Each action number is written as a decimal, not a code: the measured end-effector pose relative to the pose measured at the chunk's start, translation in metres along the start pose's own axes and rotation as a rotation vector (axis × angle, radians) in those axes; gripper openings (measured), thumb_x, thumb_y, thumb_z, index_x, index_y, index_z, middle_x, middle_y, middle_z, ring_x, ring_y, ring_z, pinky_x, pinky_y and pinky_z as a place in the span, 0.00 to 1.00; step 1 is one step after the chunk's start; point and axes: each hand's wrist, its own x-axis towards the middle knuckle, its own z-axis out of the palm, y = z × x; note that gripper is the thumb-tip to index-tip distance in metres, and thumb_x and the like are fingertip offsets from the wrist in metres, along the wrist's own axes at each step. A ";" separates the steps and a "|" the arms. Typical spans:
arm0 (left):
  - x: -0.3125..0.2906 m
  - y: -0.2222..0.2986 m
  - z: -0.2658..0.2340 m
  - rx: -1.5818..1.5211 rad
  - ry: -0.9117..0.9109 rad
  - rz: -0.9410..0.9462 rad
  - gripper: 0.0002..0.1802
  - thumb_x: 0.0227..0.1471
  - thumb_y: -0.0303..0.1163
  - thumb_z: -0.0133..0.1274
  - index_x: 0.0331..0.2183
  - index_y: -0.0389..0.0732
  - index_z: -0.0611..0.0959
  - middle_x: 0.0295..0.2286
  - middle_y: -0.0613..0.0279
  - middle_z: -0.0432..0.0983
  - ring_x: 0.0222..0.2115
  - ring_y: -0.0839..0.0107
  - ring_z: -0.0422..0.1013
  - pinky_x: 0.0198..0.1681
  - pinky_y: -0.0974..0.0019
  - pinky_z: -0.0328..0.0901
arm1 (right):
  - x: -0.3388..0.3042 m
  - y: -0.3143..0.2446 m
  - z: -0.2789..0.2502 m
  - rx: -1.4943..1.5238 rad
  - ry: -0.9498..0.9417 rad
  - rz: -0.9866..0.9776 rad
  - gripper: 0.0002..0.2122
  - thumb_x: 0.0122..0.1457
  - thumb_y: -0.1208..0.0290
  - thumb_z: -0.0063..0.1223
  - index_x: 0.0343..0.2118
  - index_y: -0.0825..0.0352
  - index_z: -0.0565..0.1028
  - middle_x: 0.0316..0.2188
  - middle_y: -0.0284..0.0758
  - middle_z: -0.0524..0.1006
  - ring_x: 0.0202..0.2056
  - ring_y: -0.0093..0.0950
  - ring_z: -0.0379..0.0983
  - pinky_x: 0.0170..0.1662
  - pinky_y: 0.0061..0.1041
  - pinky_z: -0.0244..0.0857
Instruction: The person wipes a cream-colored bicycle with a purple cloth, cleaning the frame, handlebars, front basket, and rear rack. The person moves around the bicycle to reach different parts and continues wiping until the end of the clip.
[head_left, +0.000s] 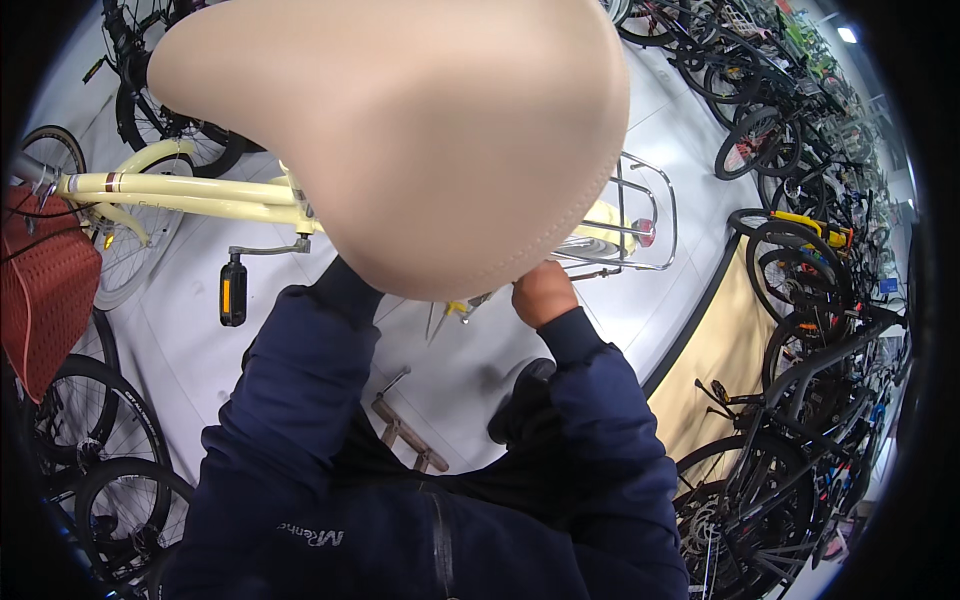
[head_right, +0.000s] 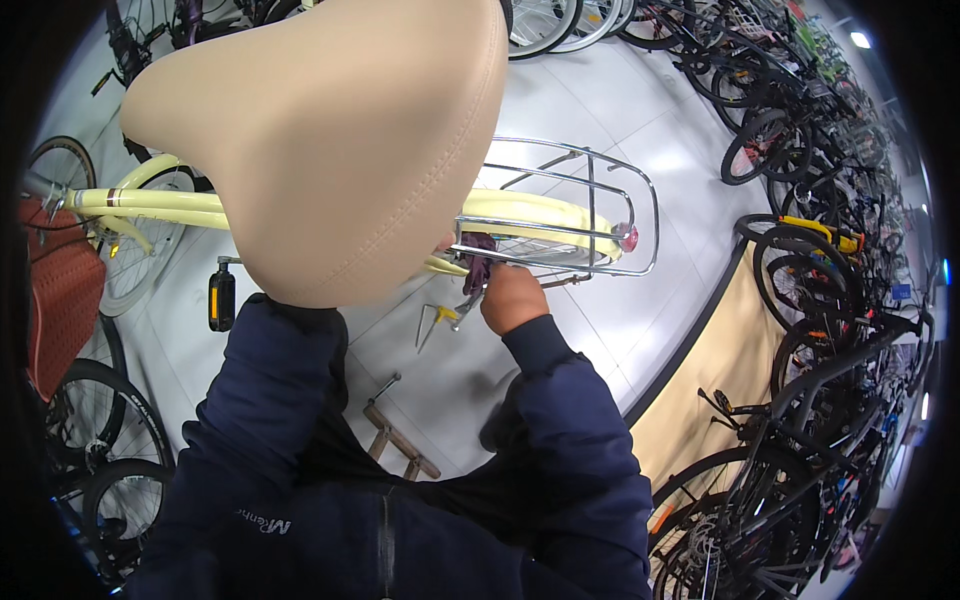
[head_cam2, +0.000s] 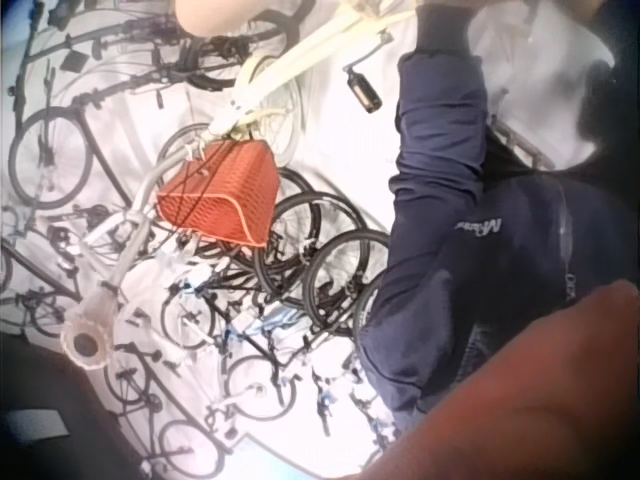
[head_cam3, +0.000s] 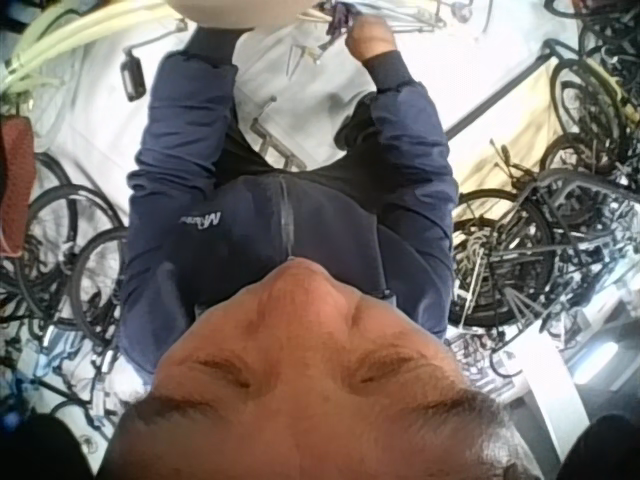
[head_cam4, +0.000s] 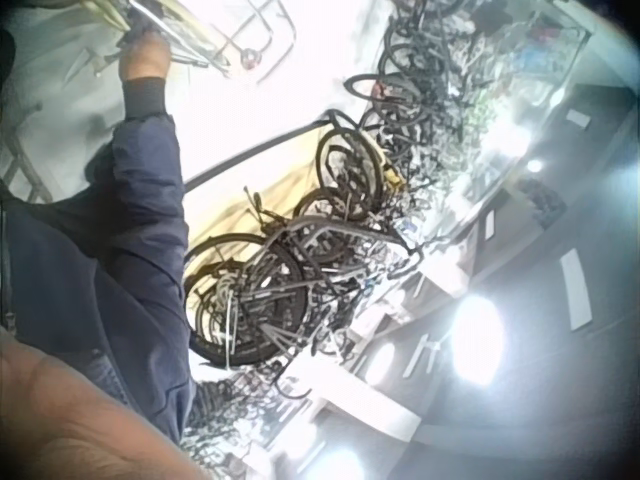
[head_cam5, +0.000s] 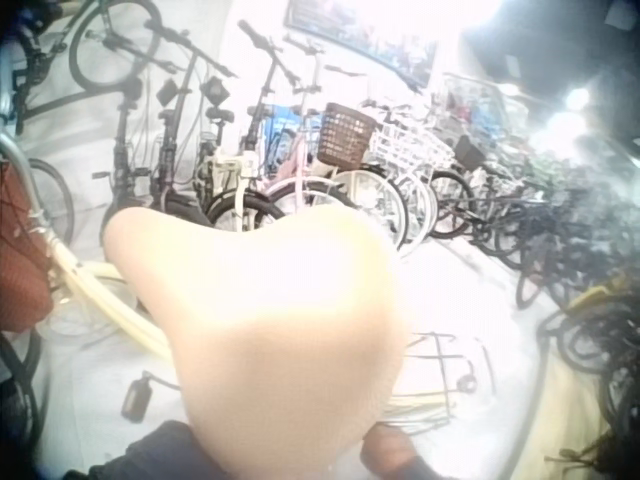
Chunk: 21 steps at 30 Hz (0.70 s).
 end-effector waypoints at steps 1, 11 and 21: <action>0.000 0.001 0.000 0.000 -0.003 -0.001 0.15 0.52 0.29 0.62 0.42 0.42 0.80 0.42 0.62 0.77 0.44 0.68 0.71 0.48 0.64 0.65 | 0.001 0.000 0.001 0.016 0.005 -0.001 0.11 0.53 0.76 0.51 0.39 0.72 0.76 0.35 0.54 0.79 0.38 0.51 0.76 0.43 0.44 0.72; -0.003 0.000 0.000 0.004 0.006 -0.019 0.15 0.51 0.28 0.62 0.42 0.42 0.79 0.41 0.63 0.76 0.44 0.69 0.71 0.47 0.64 0.65 | 0.003 -0.015 -0.008 0.035 0.043 0.039 0.08 0.54 0.73 0.52 0.33 0.71 0.77 0.31 0.52 0.79 0.38 0.50 0.77 0.43 0.44 0.72; -0.003 -0.003 0.003 -0.006 -0.001 -0.028 0.15 0.51 0.28 0.62 0.41 0.42 0.78 0.41 0.63 0.75 0.43 0.70 0.70 0.47 0.64 0.64 | -0.006 -0.007 -0.015 0.017 0.121 -0.051 0.07 0.52 0.76 0.50 0.31 0.72 0.77 0.31 0.53 0.79 0.35 0.51 0.78 0.40 0.45 0.73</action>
